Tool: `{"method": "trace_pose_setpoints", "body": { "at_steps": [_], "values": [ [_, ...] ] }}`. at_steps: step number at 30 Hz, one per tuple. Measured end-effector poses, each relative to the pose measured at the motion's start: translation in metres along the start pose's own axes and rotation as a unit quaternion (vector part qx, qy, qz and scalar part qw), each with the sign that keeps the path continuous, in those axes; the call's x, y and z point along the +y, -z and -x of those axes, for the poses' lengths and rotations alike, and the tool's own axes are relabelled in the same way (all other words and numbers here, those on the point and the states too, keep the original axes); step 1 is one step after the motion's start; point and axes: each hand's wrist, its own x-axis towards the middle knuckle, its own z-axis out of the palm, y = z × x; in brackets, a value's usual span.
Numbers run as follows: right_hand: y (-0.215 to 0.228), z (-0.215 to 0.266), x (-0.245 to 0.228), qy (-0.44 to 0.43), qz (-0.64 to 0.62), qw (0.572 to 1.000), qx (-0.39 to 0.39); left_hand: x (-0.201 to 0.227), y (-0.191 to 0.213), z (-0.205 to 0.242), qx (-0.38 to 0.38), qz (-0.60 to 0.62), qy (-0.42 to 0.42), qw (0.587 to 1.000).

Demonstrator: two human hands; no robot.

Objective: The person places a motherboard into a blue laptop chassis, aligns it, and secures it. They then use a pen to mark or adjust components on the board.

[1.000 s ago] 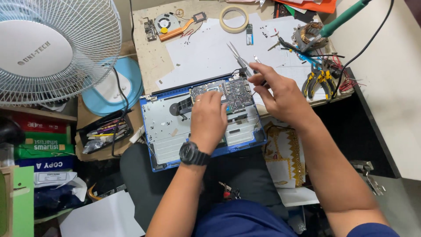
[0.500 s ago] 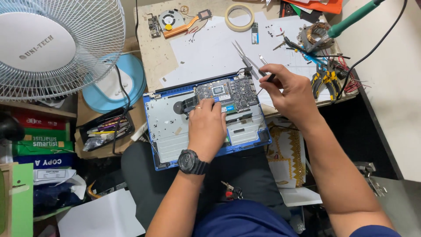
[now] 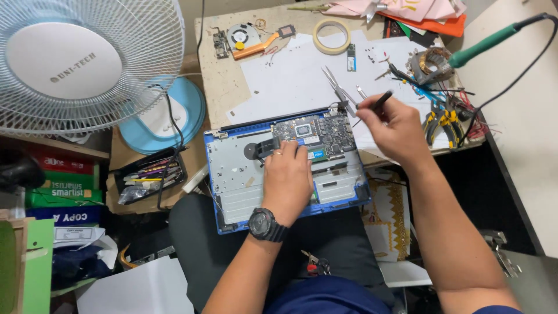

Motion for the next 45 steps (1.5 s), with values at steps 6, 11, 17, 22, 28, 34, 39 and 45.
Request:
{"method": "trace_pose_setpoints", "body": {
  "at_steps": [6,11,17,22,28,34,39,45],
  "values": [
    [-0.024,-0.082,-0.003,0.044,-0.089,0.995,0.004,-0.001,0.002,-0.001,0.011,-0.011,-0.016,1.000],
    [-0.074,-0.164,0.037,0.126,0.113,0.986,-0.001,0.000,0.008,-0.002,-0.017,-0.016,-0.003,1.000],
    [-0.111,-0.212,0.068,0.150,0.243,0.958,-0.003,-0.002,0.008,-0.004,0.006,0.006,-0.011,1.000],
    [-0.124,-0.222,0.070,0.083,0.315,0.945,-0.029,-0.006,0.005,-0.004,0.011,-0.005,-0.013,1.000],
    [-0.127,-0.219,0.067,0.106,0.341,0.933,-0.047,-0.006,0.010,-0.007,-0.009,0.018,-0.001,1.000],
    [-0.107,-0.190,0.048,0.120,0.327,0.933,-0.090,-0.006,0.012,-0.006,-0.010,0.020,0.003,1.000],
    [-0.095,-0.152,0.030,0.133,0.353,0.913,-0.159,-0.006,0.011,-0.005,-0.011,0.021,0.001,1.000],
    [-0.087,-0.148,0.047,0.145,0.268,0.944,-0.127,-0.008,0.007,-0.004,-0.008,0.024,0.001,1.000]
  ]
}}
